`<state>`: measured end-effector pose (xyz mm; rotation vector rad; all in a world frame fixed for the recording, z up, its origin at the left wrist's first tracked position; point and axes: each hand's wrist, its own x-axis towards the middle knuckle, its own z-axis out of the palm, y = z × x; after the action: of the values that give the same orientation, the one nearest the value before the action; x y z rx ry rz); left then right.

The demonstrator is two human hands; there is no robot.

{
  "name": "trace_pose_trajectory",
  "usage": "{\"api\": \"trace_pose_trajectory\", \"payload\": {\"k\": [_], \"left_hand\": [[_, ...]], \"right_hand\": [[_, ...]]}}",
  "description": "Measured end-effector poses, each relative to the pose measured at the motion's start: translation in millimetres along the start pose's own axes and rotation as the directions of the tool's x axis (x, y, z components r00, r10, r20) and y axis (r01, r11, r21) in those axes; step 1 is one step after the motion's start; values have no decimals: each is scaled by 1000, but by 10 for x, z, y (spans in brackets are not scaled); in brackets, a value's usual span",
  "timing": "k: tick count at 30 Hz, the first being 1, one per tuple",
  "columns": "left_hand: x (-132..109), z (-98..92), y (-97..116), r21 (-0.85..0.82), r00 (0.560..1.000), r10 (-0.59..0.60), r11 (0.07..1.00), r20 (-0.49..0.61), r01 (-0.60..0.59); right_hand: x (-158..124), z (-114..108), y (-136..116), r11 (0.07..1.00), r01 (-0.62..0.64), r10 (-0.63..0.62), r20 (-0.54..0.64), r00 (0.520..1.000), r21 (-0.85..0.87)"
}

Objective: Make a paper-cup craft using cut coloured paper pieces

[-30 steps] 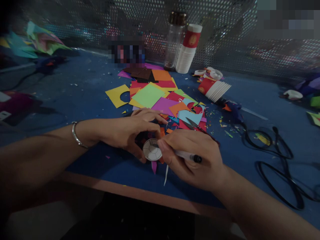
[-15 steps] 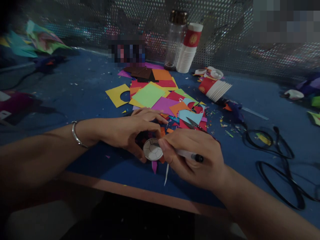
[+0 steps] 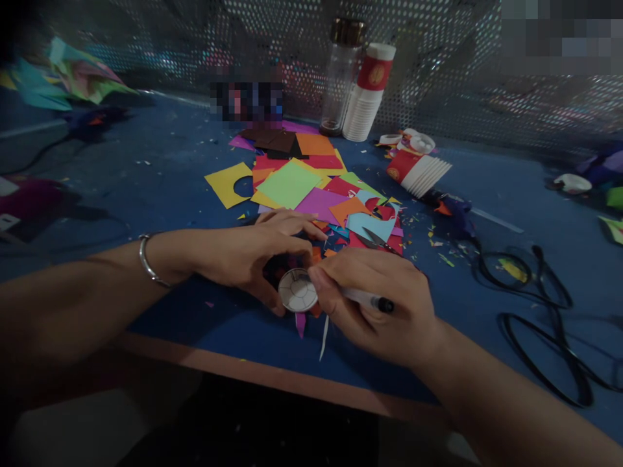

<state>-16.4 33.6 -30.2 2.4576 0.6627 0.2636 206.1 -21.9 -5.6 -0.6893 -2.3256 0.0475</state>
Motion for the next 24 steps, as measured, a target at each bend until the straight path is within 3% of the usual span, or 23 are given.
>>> {"api": "trace_pose_trajectory", "payload": {"k": [24], "left_hand": [[-15,-6,12,-10,1000,-6,1000,8,6]], "right_hand": [[-21,22,8,1000,-1,2,-32,999,17]]}}
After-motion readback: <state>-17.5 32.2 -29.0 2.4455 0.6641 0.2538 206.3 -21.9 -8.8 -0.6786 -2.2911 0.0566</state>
